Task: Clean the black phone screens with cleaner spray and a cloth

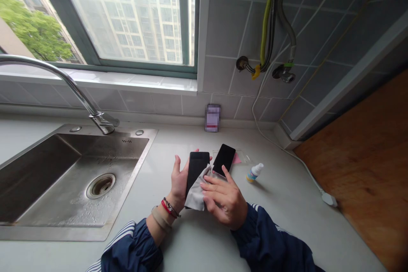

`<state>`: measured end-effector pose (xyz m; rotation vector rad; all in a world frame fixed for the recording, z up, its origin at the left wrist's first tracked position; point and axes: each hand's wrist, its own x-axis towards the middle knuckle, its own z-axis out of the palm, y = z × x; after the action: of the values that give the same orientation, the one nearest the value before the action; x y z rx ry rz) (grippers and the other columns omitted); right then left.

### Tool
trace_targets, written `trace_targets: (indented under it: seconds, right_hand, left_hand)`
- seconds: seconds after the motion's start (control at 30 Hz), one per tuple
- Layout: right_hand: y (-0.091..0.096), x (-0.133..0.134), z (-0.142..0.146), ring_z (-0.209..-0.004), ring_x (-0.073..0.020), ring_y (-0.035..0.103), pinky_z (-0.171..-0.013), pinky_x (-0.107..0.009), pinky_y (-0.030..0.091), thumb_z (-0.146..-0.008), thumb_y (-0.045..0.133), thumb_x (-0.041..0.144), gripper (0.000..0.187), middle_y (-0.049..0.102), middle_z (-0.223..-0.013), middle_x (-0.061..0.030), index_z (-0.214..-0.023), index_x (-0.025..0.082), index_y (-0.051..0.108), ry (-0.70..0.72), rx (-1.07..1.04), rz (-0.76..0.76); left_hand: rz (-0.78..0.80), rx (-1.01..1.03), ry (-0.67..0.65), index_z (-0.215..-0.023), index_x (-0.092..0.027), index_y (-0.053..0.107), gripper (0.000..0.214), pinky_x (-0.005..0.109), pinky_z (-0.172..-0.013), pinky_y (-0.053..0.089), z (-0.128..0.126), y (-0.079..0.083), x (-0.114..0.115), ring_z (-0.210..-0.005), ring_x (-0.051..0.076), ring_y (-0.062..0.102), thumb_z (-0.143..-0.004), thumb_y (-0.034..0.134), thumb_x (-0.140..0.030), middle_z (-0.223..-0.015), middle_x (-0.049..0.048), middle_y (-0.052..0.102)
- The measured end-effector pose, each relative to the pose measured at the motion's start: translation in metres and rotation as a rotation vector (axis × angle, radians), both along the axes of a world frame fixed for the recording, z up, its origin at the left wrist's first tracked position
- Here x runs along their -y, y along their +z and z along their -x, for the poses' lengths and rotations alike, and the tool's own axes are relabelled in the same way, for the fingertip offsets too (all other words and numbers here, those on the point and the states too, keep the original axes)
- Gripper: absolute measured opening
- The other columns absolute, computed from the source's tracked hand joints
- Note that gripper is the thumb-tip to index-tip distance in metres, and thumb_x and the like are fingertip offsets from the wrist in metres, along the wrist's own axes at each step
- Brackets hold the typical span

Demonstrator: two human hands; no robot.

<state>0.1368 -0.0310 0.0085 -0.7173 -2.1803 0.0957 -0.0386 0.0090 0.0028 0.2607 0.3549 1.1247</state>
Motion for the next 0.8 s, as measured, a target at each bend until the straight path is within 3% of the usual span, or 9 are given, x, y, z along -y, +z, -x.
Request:
trace_targets:
  seconds: [0.13, 0.33, 0.57, 0.7, 0.8]
  right_hand:
    - [-0.004, -0.005, -0.004, -0.121, -0.0219, 0.068, -0.128, -0.052, 0.013, -0.097, 0.056, 0.019, 0.023, 0.077, -0.119, -0.0038, -0.109, 0.023, 0.075, -0.124, 0.016, 0.029]
    - [-0.013, -0.012, -0.008, -0.145, -0.0303, 0.045, -0.123, -0.063, 0.022, -0.098, 0.054, 0.024, 0.044, 0.056, -0.149, -0.0116, -0.141, 0.019, 0.059, -0.264, 0.205, 0.093]
    - [-0.014, -0.006, -0.004, -0.154, -0.0349, 0.026, -0.122, -0.069, 0.016, -0.095, 0.060, 0.037, 0.069, 0.036, -0.162, -0.0135, -0.157, 0.016, 0.039, -0.188, 0.317, 0.108]
    - [-0.011, -0.002, 0.000, -0.154, -0.0336, 0.026, -0.123, -0.068, 0.007, -0.094, 0.061, 0.040, 0.062, 0.040, -0.160, -0.0123, -0.150, 0.016, 0.049, -0.093, 0.363, 0.122]
    - [-0.009, 0.001, 0.002, -0.153, -0.0301, 0.031, -0.124, -0.064, -0.002, -0.096, 0.058, 0.039, 0.053, 0.046, -0.157, -0.0103, -0.143, 0.016, 0.056, -0.042, 0.359, 0.121]
  left_hand:
    - [-0.003, 0.028, -0.036, -0.161, -0.021, 0.029, 0.086, 0.058, -0.120, 0.027, -0.003, -0.006, -0.001, -0.137, 0.039, 0.052, -0.094, 0.036, -0.075, -0.154, 0.0188, 0.050]
    - [-0.063, 0.026, -0.097, -0.160, -0.017, 0.033, 0.085, 0.051, -0.124, 0.023, -0.013, -0.009, 0.001, -0.142, 0.037, 0.048, -0.095, 0.041, -0.071, -0.152, 0.0165, 0.053]
    - [-0.013, -0.149, -0.016, -0.147, -0.011, 0.054, 0.073, 0.046, -0.126, 0.022, -0.020, -0.017, 0.010, -0.137, 0.035, 0.054, -0.097, 0.049, -0.063, -0.134, 0.0150, 0.068]
    - [-0.004, -0.184, 0.051, -0.138, -0.010, 0.062, 0.068, 0.044, -0.125, 0.024, -0.022, -0.013, 0.012, -0.133, 0.033, 0.058, -0.095, 0.052, -0.062, -0.126, 0.0147, 0.073]
    - [-0.051, -0.143, 0.030, -0.145, -0.013, 0.056, 0.072, 0.047, -0.123, 0.029, -0.021, -0.003, 0.011, -0.130, 0.034, 0.060, -0.096, 0.048, -0.065, -0.128, 0.0156, 0.072]
